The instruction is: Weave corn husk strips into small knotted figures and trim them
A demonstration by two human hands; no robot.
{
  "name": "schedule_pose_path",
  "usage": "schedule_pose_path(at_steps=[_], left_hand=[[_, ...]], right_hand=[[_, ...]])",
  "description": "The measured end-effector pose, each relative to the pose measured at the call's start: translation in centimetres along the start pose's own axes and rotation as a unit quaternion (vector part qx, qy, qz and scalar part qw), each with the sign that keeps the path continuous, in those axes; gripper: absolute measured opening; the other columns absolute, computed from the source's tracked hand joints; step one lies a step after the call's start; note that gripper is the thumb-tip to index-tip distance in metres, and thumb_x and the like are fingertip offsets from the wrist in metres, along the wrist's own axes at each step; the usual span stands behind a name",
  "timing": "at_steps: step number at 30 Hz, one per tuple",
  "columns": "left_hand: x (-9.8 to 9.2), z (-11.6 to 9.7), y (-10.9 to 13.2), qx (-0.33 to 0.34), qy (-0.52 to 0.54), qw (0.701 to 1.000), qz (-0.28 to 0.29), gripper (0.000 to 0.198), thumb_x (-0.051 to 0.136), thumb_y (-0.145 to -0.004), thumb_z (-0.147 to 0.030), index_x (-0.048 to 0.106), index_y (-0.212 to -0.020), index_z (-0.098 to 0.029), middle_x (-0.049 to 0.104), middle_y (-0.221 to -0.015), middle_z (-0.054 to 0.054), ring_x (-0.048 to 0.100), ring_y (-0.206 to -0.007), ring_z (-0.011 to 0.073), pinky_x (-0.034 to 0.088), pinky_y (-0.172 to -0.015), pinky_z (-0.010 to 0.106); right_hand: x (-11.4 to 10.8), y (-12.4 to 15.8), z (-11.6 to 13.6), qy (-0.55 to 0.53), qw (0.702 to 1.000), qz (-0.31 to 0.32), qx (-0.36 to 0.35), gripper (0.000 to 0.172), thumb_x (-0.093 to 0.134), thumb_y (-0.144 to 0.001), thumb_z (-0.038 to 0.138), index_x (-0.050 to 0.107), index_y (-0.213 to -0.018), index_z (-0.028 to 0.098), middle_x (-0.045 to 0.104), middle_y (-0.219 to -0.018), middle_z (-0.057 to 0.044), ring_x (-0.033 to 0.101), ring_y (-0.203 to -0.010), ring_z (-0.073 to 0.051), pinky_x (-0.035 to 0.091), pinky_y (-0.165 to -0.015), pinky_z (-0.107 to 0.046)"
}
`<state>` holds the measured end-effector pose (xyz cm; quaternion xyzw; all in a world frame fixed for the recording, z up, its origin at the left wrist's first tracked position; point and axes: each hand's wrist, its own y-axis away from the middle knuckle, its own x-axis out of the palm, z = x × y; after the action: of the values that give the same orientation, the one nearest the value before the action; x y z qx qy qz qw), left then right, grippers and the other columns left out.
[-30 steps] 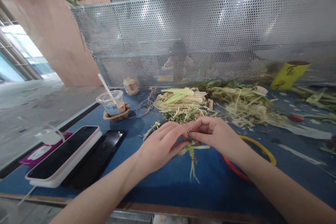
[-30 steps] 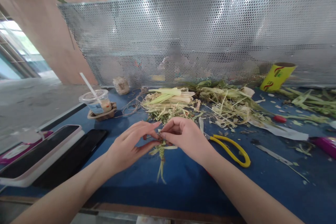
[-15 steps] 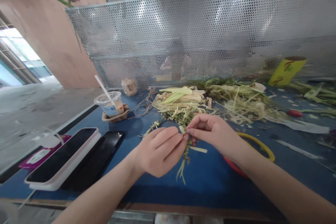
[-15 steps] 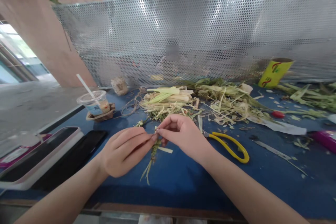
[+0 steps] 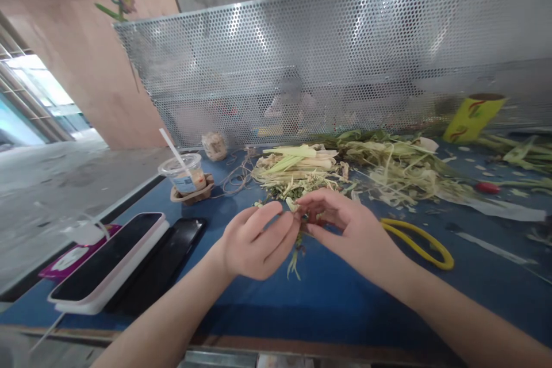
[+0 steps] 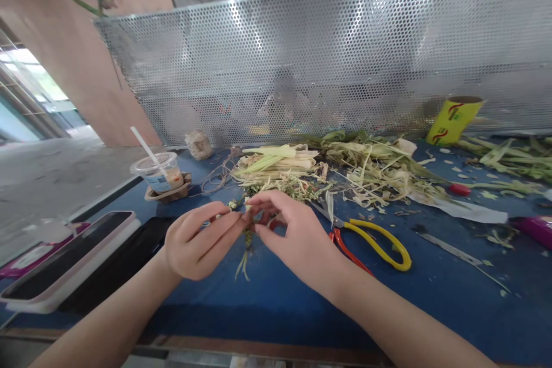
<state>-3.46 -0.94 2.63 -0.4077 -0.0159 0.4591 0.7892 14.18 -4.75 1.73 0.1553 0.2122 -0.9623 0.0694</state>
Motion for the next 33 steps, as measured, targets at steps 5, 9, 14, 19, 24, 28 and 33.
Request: schedule_pose_path(at_steps=[5,9,14,19,24,28,33], left_hand=[[-0.3,0.1,0.0,0.010,-0.033,0.999,-0.017,0.009,0.061,-0.068,-0.009,0.064,-0.070,-0.017,0.065,-0.070,0.001,0.058,-0.066,0.0152,0.049,-0.050,0.024],[-0.2,0.1,0.1,-0.010,-0.029,0.999,-0.028,0.008,0.059,-0.070,-0.009,0.063,-0.075,-0.014,0.063,-0.071,0.004,0.057,-0.069,0.0170,0.049,-0.051,0.026],[0.3,-0.4,-0.1,-0.097,0.048,0.994,0.006,0.008,0.058,-0.072,-0.009,0.058,-0.079,-0.012,0.060,-0.072,0.005,0.054,-0.073,0.0170,0.050,-0.061,0.027],[0.4,-0.4,-0.4,-0.310,0.254,0.908,0.124,0.006,0.049,-0.080,-0.013,0.054,-0.081,-0.015,0.057,-0.077,0.004,0.051,-0.075,0.0123,0.047,-0.064,0.023],[0.5,-0.5,-0.4,-0.489,0.385,0.762,0.179,0.009,0.048,-0.081,-0.023,0.054,-0.079,-0.017,0.053,-0.078,0.001,0.052,-0.064,0.0090,0.043,-0.047,0.016],[0.6,-1.1,-0.6,-0.574,0.456,0.669,0.125,0.013,0.050,-0.079,-0.028,0.053,-0.075,-0.016,0.051,-0.078,-0.001,0.048,-0.045,0.0033,0.042,-0.040,0.016],[0.5,-1.0,-1.0,-0.599,0.502,0.611,0.122,0.016,0.054,-0.077,-0.030,0.054,-0.073,-0.015,0.053,-0.072,-0.001,0.046,-0.045,0.0032,0.041,-0.042,0.016]], right_hand=[[0.0,0.3,0.2,0.078,0.994,-0.038,-0.064,0.028,0.049,-0.077,0.015,0.055,-0.101,0.028,0.053,-0.114,-0.003,0.056,-0.073,-0.013,0.050,-0.064,-0.027],[0.0,0.0,-0.1,0.120,0.990,-0.050,-0.052,0.032,0.053,-0.075,0.021,0.053,-0.106,0.027,0.056,-0.112,-0.004,0.057,-0.079,-0.016,0.050,-0.064,-0.029],[0.3,0.2,-0.3,0.137,0.989,-0.053,-0.030,0.029,0.052,-0.074,0.019,0.049,-0.103,0.025,0.065,-0.078,0.000,0.062,-0.073,-0.015,0.050,-0.064,-0.028],[-0.1,0.2,-0.3,0.336,0.929,-0.103,-0.117,0.025,0.051,-0.076,0.015,0.052,-0.100,0.022,0.065,-0.078,-0.002,0.060,-0.080,-0.018,0.047,-0.068,-0.030],[-0.2,0.1,-0.8,0.440,0.859,-0.095,-0.245,0.014,0.045,-0.082,0.016,0.057,-0.090,0.018,0.065,-0.076,-0.005,0.058,-0.079,-0.018,0.045,-0.072,-0.032],[0.4,0.2,-0.9,0.413,0.876,-0.125,-0.214,0.019,0.053,-0.079,0.027,0.055,-0.096,0.018,0.066,-0.085,-0.006,0.058,-0.084,-0.020,0.045,-0.075,-0.032],[0.5,0.1,-0.8,0.382,0.895,-0.138,-0.186,0.016,0.053,-0.078,0.019,0.054,-0.094,0.020,0.066,-0.087,-0.003,0.060,-0.078,-0.016,0.046,-0.069,-0.026]])
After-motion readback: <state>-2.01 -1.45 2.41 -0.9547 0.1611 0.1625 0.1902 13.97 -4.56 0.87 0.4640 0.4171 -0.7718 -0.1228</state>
